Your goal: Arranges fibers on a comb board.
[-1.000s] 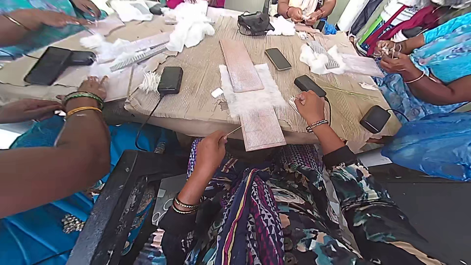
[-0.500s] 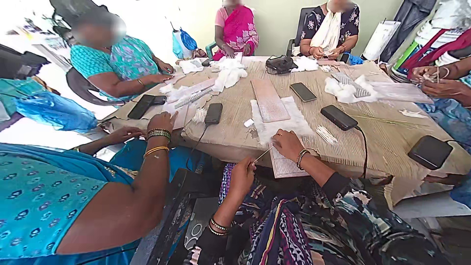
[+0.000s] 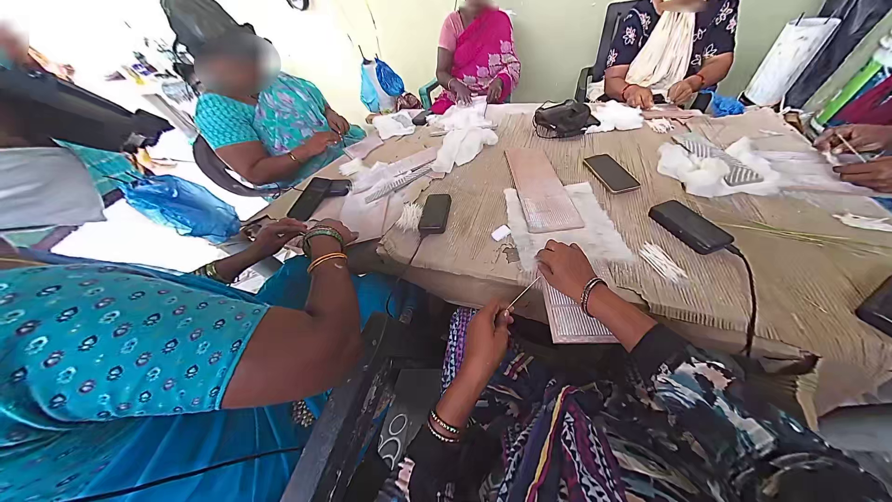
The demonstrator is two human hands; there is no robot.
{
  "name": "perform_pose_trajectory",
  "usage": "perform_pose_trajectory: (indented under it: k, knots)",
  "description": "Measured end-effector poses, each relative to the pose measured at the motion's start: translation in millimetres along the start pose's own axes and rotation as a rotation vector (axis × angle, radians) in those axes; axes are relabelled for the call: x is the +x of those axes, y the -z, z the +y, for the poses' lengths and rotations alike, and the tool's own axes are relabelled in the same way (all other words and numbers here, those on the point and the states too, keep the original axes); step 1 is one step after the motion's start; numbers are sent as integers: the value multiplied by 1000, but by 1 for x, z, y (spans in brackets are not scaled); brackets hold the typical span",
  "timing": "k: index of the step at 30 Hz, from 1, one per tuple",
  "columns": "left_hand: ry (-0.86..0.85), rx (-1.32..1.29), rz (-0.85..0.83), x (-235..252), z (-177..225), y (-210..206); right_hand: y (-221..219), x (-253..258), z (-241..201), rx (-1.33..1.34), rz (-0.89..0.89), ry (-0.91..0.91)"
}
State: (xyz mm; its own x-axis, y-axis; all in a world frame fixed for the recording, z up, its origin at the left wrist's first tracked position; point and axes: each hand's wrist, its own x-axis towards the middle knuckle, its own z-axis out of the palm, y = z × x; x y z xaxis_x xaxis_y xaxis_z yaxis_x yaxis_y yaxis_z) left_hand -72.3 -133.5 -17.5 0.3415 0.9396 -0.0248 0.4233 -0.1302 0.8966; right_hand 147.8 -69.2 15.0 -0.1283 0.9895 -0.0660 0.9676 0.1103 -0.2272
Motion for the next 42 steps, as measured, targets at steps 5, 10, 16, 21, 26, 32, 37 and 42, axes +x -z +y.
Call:
perform_pose_trajectory:
  k: [5, 10, 16, 21, 26, 32, 37, 42]
  knots:
    - [-73, -94, 99, 0, -11, 0, -3, -1, 3, 85, 69, -7]
    - [-90, -198, 191, 2, -15, -1, -5, -12, 19, 300, 402, 13]
    - [-45, -296, 239, 5, -20, -5, 7, -30, 4, 288, 325, 136]
    - [-61, -308, 234, 4, -20, -5, -6, -14, -15, 32, 203, 148]
    - [-35, -311, 244, 4, -22, 0, -12, -9, -13, 22, 154, 136]
    - [-25, -373, 207, 8, -24, -5, -18, -58, -14, 378, 245, 221]
    - [-130, -475, -27, 17, 3, -12, -15, -83, -4, 698, 280, 167]
    - [-197, -411, -274, 40, 24, -19, -4, -95, 1, 953, 271, 209]
